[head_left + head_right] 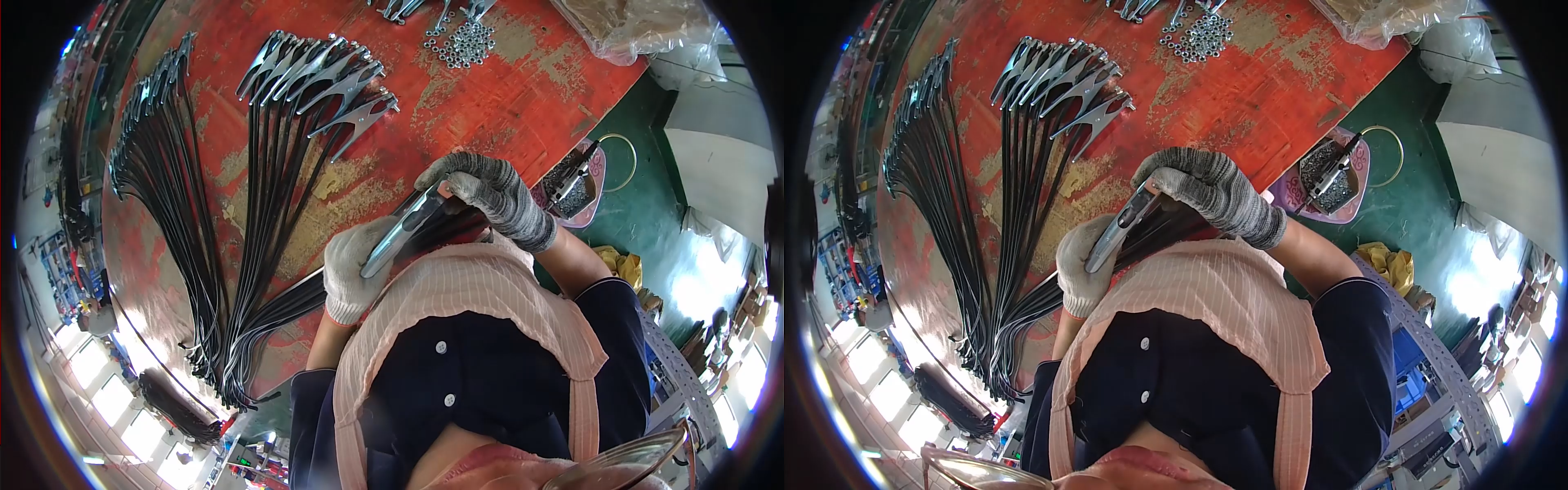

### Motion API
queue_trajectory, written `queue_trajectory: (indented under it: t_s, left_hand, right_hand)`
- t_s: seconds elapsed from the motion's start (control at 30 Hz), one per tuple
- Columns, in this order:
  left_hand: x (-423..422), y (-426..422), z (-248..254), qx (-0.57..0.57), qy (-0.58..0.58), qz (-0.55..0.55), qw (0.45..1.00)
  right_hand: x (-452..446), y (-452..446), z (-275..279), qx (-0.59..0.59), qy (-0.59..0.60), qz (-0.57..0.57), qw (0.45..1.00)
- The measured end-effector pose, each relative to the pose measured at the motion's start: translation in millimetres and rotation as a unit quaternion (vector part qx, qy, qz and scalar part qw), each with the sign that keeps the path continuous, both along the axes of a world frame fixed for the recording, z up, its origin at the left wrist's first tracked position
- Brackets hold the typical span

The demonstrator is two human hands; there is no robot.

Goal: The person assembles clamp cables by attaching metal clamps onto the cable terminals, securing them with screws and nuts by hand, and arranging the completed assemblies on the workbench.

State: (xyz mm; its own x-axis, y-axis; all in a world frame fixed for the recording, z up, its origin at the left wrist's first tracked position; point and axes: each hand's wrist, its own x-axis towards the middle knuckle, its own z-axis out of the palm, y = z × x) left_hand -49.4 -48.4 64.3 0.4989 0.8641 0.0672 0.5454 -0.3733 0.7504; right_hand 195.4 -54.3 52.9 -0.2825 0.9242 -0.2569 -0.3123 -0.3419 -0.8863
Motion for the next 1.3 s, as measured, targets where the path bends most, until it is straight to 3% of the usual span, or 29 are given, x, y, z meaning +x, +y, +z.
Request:
queue_trajectory:
  t_s: [0.27, 0.37, 0.43, 0.5, 0.6, 0.63, 0.7, 0.8, 0.9, 1.0, 1.1, 1.23, 1.3]
  left_hand:
    - [-1, 22, -10, -0.019, -0.027, -0.02, 0.999]
    - [10, 54, -19, 0.183, 0.07, -0.023, 0.98]
    - [27, 57, -25, 0.234, 0.145, -0.026, 0.961]
    - [38, 53, -46, 0.203, 0.258, -0.049, 0.943]
    - [42, 58, -62, 0.222, 0.27, -0.059, 0.935]
    - [44, 59, -63, 0.219, 0.289, -0.06, 0.93]
    - [50, 57, -59, 0.209, 0.329, -0.063, 0.919]
    - [51, 56, -56, 0.236, 0.307, -0.057, 0.92]
    - [51, 56, -61, 0.256, 0.306, -0.05, 0.916]
    - [52, 56, -62, 0.273, 0.31, -0.043, 0.91]
    - [51, 56, -63, 0.289, 0.308, -0.044, 0.905]
    - [50, 56, -66, 0.297, 0.306, -0.044, 0.903]
    - [50, 56, -68, 0.292, 0.305, -0.046, 0.905]
  right_hand:
    - [-5, 6, -22, 0.032, 0.008, -0.042, 0.999]
    - [6, 29, -57, 0.033, -0.037, -0.055, 0.997]
    - [6, 41, -74, 0.009, -0.024, -0.049, 0.998]
    - [9, 51, -81, 0.016, -0.05, -0.035, 0.998]
    - [27, 58, -62, -0.06, -0.16, 0.038, 0.985]
    - [34, 61, -66, 0.051, -0.253, 0.011, 0.966]
    - [53, 74, -82, 0.266, -0.415, -0.041, 0.869]
    - [77, 115, -99, 0.295, -0.572, -0.072, 0.762]
    - [79, 129, -94, 0.266, -0.63, -0.027, 0.729]
    - [81, 132, -70, 0.225, -0.647, 0.076, 0.724]
    - [86, 134, -76, 0.273, -0.657, 0.054, 0.7]
    - [79, 128, -69, 0.275, -0.6, 0.081, 0.747]
    - [73, 111, -63, 0.334, -0.493, 0.083, 0.799]
